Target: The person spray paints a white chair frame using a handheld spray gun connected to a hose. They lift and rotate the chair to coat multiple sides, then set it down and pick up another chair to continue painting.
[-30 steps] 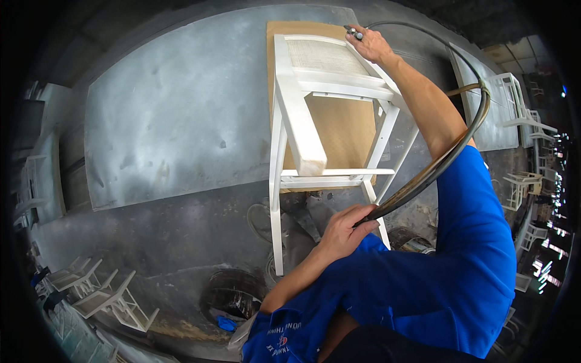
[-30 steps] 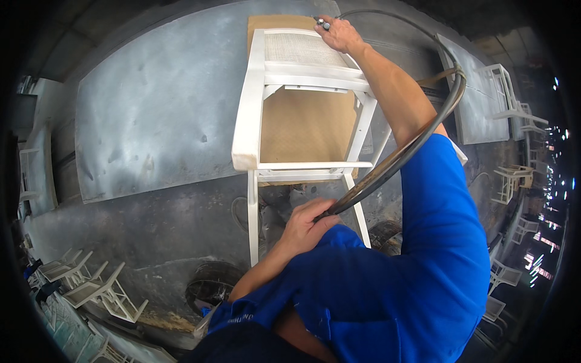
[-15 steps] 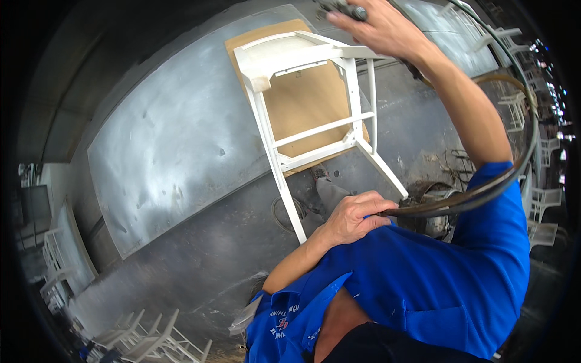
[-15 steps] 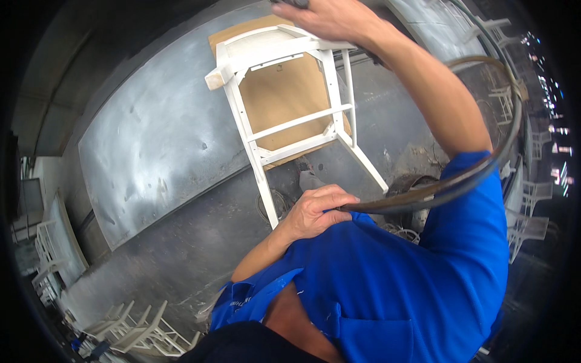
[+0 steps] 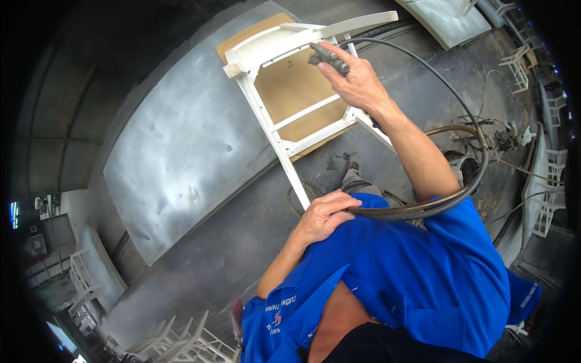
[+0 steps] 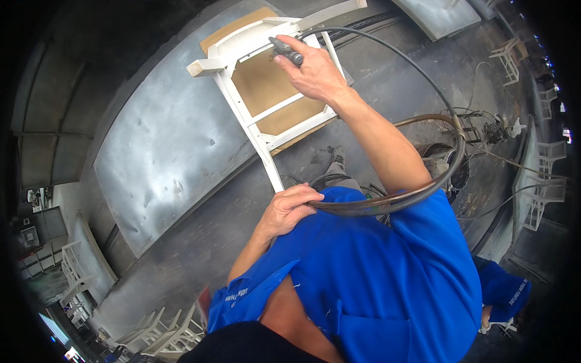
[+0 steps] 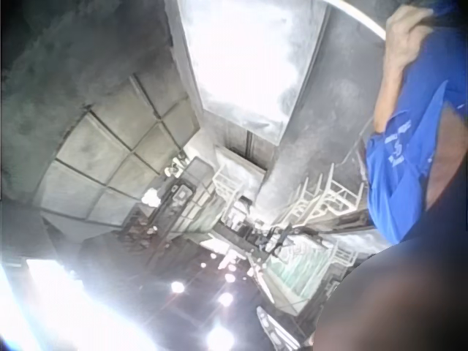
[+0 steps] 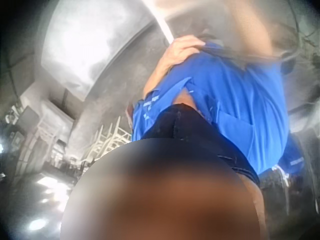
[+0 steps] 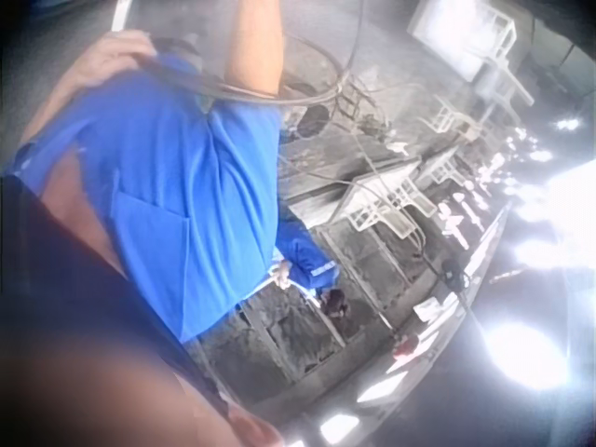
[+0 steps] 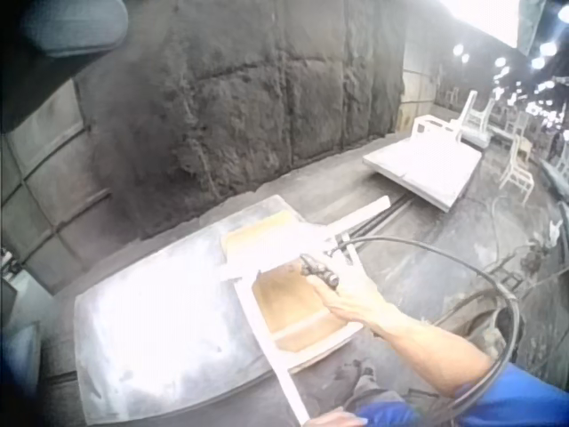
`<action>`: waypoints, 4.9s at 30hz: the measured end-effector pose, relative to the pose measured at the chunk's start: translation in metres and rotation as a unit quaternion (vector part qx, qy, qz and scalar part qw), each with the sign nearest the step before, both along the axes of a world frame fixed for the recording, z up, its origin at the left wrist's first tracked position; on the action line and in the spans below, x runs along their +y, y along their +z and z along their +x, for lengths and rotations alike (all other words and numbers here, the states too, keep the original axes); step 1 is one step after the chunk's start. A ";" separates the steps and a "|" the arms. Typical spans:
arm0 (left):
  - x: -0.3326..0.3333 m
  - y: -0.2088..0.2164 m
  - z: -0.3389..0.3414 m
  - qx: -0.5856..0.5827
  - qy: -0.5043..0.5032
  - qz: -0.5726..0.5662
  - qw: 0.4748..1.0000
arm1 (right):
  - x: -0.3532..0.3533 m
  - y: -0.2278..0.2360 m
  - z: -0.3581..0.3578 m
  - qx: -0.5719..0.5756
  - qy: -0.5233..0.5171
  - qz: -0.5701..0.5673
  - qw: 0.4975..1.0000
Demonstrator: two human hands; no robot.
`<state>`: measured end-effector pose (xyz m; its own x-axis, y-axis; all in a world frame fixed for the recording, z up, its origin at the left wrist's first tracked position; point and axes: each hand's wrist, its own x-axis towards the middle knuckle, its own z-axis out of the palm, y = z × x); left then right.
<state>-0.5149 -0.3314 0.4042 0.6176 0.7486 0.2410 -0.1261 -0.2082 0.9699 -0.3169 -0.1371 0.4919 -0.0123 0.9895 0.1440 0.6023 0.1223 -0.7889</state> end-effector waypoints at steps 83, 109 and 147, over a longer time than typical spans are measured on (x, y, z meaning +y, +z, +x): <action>0.108 0.006 0.397 0.208 -0.368 -0.159 0.892 | 0.009 -0.157 0.438 0.150 0.118 -0.222 0.956; 0.098 0.006 0.376 0.213 -0.336 -0.180 0.900 | 0.068 -0.131 0.417 0.411 0.125 0.005 0.903; 0.045 0.008 0.280 0.205 -0.342 -0.044 0.916 | -0.056 -0.041 0.367 0.350 -0.072 -0.128 0.925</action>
<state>-0.2350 -0.2861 0.4125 0.9744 0.1576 -0.1601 0.1818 -0.1349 0.9740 0.0505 -0.1935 0.4505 0.1296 0.9766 -0.1717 -0.0711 -0.1635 -0.9840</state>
